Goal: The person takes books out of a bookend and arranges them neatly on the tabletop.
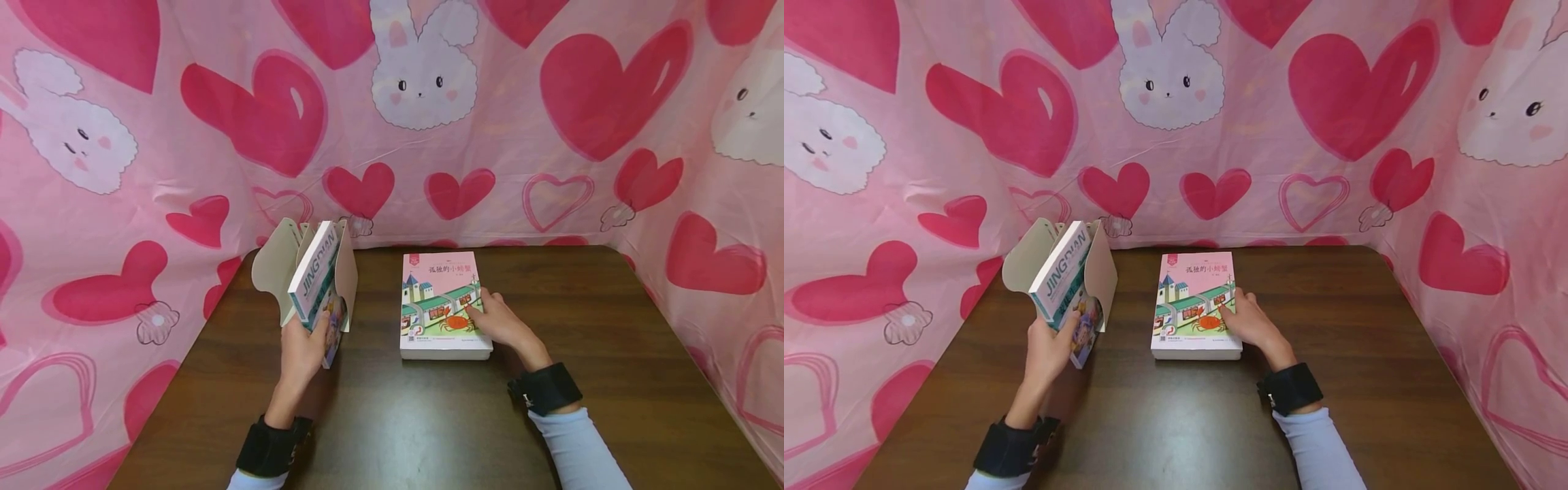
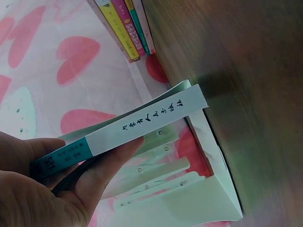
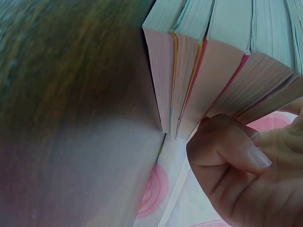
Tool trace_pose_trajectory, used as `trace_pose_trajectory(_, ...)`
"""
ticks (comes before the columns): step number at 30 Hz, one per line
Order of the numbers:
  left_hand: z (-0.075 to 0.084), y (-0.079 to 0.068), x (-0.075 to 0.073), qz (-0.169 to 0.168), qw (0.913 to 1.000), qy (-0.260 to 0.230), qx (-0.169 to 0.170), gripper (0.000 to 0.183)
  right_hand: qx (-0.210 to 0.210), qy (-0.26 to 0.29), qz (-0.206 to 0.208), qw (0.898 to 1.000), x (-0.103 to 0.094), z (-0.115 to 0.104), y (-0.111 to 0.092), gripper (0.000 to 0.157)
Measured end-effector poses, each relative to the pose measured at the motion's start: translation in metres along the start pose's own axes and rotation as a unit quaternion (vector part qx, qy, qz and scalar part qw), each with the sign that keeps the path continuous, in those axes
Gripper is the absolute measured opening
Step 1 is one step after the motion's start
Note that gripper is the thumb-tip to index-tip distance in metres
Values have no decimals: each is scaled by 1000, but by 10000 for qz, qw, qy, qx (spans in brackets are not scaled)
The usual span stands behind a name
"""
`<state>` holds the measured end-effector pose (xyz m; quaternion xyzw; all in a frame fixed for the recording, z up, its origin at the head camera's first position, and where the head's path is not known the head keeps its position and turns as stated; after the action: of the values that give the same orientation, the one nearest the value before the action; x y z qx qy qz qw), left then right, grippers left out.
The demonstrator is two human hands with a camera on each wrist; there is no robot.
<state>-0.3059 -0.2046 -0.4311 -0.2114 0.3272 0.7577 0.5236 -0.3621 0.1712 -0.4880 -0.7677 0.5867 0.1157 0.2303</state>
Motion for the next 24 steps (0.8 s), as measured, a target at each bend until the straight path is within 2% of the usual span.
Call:
trace_pose_trajectory(14, -2, -10, -10, 69, 9996, -122, -258, 44, -85, -72, 64, 9999, 0, -1, 1, 78)
trace_pose_trajectory(24, -1, -15, -13, -41, 9993, -186, -333, 47, -88, -50, 45, 9999, 1, -2, 0, 77)
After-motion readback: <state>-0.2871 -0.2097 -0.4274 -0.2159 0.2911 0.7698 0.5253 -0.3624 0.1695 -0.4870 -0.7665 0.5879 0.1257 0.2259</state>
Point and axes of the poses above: each hand's wrist, its own y-axis towards the middle knuckle, its own x-axis out of the palm, z = x × y, the point moved 9 cm from there along y, towards the middle knuckle, and after that the axes turned 15 degrees about y, right-handed, at the moved point
